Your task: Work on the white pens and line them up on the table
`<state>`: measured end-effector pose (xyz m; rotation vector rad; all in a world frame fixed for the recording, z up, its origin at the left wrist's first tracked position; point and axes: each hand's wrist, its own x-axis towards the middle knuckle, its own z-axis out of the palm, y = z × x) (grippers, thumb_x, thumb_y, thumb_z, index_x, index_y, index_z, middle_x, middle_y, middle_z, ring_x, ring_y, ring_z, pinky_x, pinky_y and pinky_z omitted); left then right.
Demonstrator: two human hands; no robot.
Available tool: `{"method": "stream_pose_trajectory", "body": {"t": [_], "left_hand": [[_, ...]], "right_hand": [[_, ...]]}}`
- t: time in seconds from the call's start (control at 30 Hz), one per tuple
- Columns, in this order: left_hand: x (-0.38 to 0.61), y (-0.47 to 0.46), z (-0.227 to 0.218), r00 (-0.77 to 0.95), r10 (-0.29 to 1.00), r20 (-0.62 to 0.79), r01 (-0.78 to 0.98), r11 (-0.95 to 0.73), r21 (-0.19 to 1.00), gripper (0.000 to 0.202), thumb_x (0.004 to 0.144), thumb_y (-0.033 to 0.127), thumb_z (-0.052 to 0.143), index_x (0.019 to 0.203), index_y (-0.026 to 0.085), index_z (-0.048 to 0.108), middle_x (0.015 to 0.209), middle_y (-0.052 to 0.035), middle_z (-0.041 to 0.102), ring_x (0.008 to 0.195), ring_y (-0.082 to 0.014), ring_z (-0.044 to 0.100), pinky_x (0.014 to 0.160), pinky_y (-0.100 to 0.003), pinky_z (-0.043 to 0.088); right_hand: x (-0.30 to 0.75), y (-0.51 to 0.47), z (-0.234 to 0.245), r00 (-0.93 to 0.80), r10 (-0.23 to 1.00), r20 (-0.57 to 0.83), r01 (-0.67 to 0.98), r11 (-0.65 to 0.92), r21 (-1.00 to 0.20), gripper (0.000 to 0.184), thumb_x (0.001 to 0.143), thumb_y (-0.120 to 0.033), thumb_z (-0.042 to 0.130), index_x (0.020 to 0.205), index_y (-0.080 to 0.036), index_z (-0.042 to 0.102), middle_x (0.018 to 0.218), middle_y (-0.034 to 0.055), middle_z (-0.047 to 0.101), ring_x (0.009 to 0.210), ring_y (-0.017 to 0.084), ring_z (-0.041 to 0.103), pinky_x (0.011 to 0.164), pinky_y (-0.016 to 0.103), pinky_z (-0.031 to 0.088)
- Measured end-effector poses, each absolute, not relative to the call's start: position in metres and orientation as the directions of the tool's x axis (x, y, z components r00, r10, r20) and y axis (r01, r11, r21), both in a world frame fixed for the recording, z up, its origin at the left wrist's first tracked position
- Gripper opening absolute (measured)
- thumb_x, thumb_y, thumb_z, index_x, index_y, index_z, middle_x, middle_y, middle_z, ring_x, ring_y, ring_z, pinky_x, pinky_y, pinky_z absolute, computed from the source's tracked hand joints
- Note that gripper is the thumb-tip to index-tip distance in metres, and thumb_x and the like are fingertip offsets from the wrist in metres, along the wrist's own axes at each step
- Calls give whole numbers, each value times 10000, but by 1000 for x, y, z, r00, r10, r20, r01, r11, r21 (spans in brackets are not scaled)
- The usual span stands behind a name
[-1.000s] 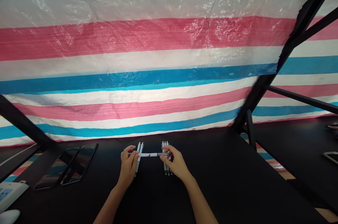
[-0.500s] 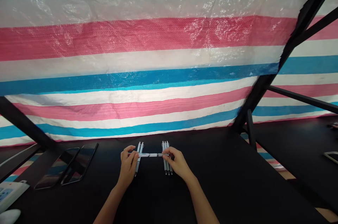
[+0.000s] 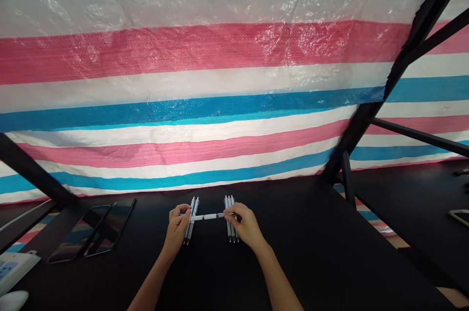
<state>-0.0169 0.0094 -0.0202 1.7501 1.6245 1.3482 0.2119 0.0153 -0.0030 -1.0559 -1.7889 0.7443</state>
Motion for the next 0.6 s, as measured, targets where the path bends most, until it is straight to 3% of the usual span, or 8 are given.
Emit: {"method": "stream_pose_trajectory", "body": {"t": [0.33,0.6], "left_hand": [[-20,10,-15,-125,941,314,454,-227,862,584,835,575,379,397,196,449,944,-89,641,956,-241,542,818,-367,444],[-26,12,-16,-162,925,344,436,-246,866,583,826,601,363,407,200,417,963,-83,643,955,-246,543,832,-401,437]], "right_hand": [[210,14,-3,-176,812,556,360,579,-731,166,848,-352,579,826,-238,698,774,60,660,783,213,574,689,365,497],[219,18,0,-104,857,504,367,504,-782,213,854,-399,552,847,-230,684,795,60,656,799,218,566,710,354,472]]}}
